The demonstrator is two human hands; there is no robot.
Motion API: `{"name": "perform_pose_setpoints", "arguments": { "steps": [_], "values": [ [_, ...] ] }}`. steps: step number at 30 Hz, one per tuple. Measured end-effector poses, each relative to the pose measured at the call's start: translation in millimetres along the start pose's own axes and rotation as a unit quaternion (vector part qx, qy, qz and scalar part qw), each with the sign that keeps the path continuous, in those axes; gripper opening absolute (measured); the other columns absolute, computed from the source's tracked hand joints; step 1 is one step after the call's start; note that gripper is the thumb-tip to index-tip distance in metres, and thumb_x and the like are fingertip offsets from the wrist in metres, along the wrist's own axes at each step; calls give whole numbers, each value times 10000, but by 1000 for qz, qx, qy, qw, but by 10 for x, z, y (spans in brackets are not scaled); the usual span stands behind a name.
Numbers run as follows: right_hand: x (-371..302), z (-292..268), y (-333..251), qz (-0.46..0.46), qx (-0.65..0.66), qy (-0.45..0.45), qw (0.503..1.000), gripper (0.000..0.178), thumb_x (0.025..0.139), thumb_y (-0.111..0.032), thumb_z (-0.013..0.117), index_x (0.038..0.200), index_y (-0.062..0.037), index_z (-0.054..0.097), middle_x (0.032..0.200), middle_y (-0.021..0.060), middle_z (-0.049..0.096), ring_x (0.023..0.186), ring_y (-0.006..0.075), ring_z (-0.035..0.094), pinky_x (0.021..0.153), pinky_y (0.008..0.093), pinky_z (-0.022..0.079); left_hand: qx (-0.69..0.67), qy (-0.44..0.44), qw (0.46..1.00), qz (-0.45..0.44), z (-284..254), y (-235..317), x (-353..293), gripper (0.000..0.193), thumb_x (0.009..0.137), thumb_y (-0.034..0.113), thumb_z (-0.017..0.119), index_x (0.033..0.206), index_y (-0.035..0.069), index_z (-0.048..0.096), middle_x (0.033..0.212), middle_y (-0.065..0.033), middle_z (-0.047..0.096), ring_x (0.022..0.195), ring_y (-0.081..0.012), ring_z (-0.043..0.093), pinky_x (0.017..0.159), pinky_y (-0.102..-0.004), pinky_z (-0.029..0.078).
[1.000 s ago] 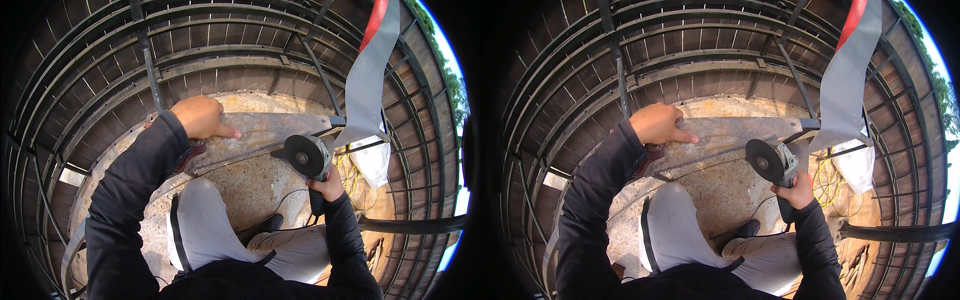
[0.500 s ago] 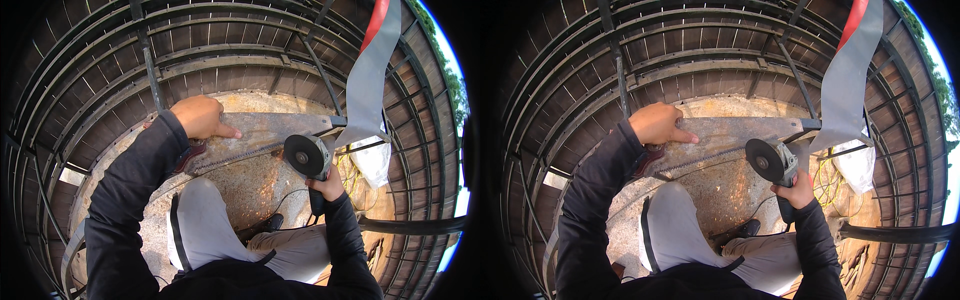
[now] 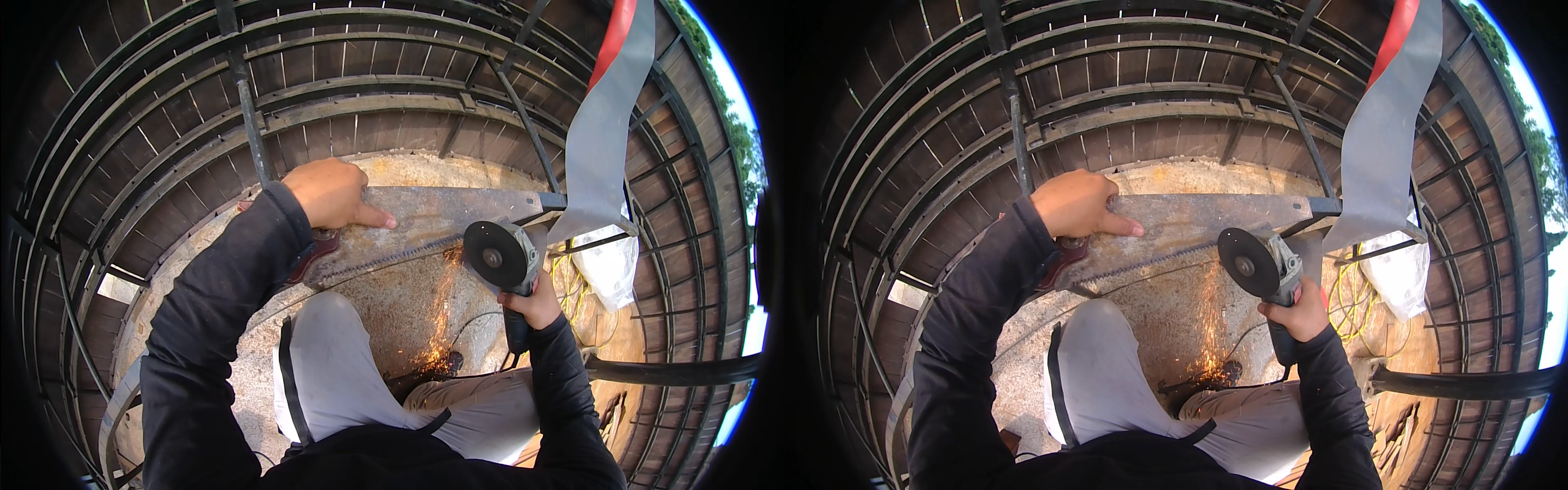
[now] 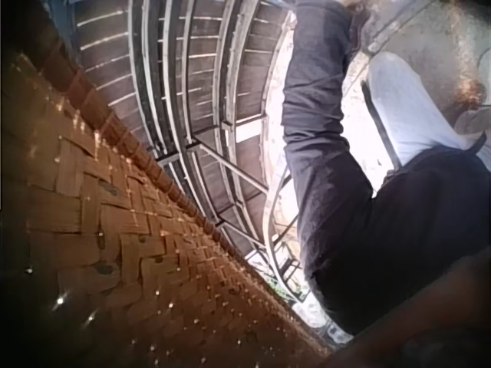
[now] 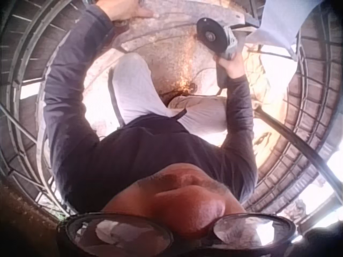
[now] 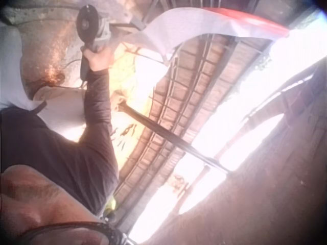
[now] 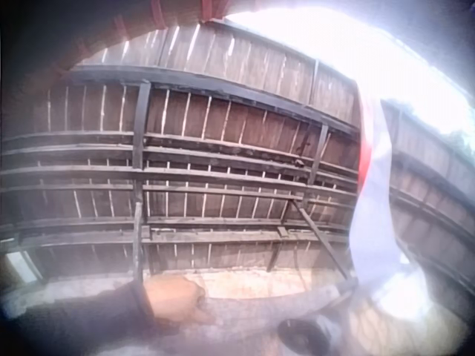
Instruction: The person holds a hand saw with one hand and uses an angle grinder with the other to cut into the metal blade of the saw.
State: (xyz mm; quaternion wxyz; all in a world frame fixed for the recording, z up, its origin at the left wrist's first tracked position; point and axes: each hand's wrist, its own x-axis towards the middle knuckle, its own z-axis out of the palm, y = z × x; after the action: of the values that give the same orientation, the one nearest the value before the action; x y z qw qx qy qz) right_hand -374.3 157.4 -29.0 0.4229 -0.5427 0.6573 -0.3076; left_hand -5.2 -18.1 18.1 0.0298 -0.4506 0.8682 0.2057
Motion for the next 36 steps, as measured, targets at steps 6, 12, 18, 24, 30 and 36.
{"name": "perform_pose_setpoints", "arguments": {
  "steps": [6,12,18,24,30,36],
  "values": [
    [-68,-9,-41,-31,31,18,999,350,700,-25,789,1024,-11,659,885,44,698,794,142,654,761,310,532,-11,9,1000,2,33,-18,0,848,764,764,698,911,-71,728,722,-243,670,755,-405,697,728,-470,555],
    [-154,-128,-24,0,57,20,998,422,704,-37,821,1081,-6,634,956,43,696,871,139,650,827,301,519,-13,0,1000,-13,-12,31,4,819,770,743,711,914,-63,730,750,-255,678,759,-407,697,736,-469,554],
    [-103,-60,14,-39,-3,21,999,574,686,-118,851,1196,31,632,1037,84,717,959,180,643,924,320,497,-8,5,1000,-10,-10,39,19,786,767,719,734,920,-52,730,774,-264,683,783,-422,700,743,-472,546],
    [-59,-49,-38,-18,-15,18,1000,569,685,-108,847,1195,29,635,1028,72,714,951,155,628,902,312,498,-10,10,1000,-6,-7,40,17,765,774,702,741,924,-48,727,781,-264,685,787,-425,698,743,-472,542],
    [-28,-62,-4,1,17,-1,1000,568,687,-93,843,1199,36,631,1035,67,705,944,156,627,887,310,500,-18,14,1000,-6,-7,45,2,765,775,704,740,898,-51,720,767,-259,682,774,-425,696,734,-470,541],
    [-3,-54,13,1,29,-2,1000,562,689,-88,841,1196,35,631,1037,69,702,948,157,629,895,311,500,-6,-5,1000,-15,-28,53,8,810,773,746,705,916,-50,732,799,-261,685,802,-415,699,759,-482,548]
  ]
}}
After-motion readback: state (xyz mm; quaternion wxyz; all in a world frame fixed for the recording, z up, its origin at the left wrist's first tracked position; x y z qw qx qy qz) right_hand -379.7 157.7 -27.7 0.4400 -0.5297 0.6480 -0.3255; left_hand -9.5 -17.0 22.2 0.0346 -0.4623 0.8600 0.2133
